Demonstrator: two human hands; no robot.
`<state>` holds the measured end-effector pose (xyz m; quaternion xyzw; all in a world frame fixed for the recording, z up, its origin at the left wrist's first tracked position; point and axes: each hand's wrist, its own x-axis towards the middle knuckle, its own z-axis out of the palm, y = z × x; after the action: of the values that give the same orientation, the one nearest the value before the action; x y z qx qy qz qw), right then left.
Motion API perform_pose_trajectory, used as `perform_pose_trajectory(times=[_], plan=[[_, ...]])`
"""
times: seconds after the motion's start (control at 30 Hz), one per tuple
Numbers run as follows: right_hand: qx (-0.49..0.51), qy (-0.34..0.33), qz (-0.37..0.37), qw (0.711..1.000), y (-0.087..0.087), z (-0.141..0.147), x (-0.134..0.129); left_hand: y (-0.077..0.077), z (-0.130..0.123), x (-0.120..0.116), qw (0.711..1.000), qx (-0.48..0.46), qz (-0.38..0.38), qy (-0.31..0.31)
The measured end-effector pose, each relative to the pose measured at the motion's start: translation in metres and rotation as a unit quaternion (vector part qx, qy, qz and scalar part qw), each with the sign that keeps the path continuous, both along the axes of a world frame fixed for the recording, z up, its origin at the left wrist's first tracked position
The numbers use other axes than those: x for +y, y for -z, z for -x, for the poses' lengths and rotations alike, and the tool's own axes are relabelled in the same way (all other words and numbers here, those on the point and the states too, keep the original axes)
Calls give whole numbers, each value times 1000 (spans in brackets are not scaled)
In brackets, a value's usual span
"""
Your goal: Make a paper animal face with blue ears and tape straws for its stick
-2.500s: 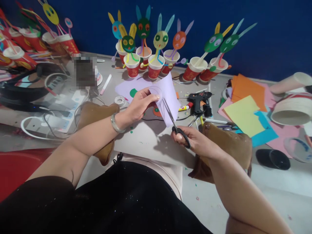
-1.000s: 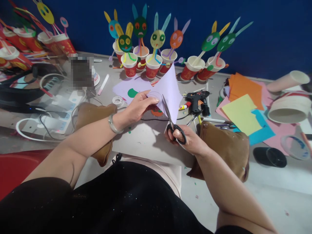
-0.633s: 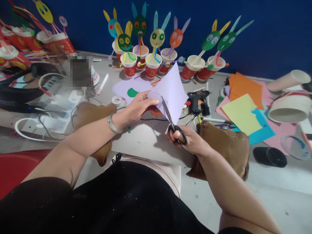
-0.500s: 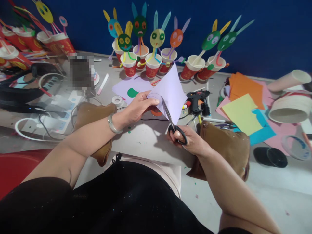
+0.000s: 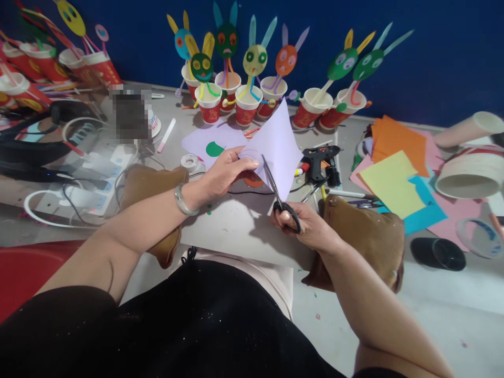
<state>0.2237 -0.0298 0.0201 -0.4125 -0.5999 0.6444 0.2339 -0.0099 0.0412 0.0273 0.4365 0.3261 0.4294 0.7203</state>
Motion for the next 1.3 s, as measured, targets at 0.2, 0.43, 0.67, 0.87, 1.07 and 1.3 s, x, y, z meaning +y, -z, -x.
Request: perform_pose_trajectory(times=[0.2, 0.43, 0.67, 0.87, 1.07, 1.3], plan=[[3, 7, 8, 1000, -1, 3, -3, 0, 0, 0, 1000, 4, 5, -2], [-36, -71, 40, 996, -20, -15, -7, 4, 0, 1, 1000, 12, -16, -15], [-135, -166, 41, 976, -46, -39, 8, 0, 0, 4, 999, 25, -34, -21], [-89, -135, 31, 986, -37, -35, 5, -3, 1, 1, 999, 21, -39, -5], [-48, -146, 24, 988, -32, -29, 4, -3, 1, 0, 999, 23, -36, -6], [-32, -135, 28, 990, -26, -28, 4, -4, 1, 0, 999, 30, -19, 0]])
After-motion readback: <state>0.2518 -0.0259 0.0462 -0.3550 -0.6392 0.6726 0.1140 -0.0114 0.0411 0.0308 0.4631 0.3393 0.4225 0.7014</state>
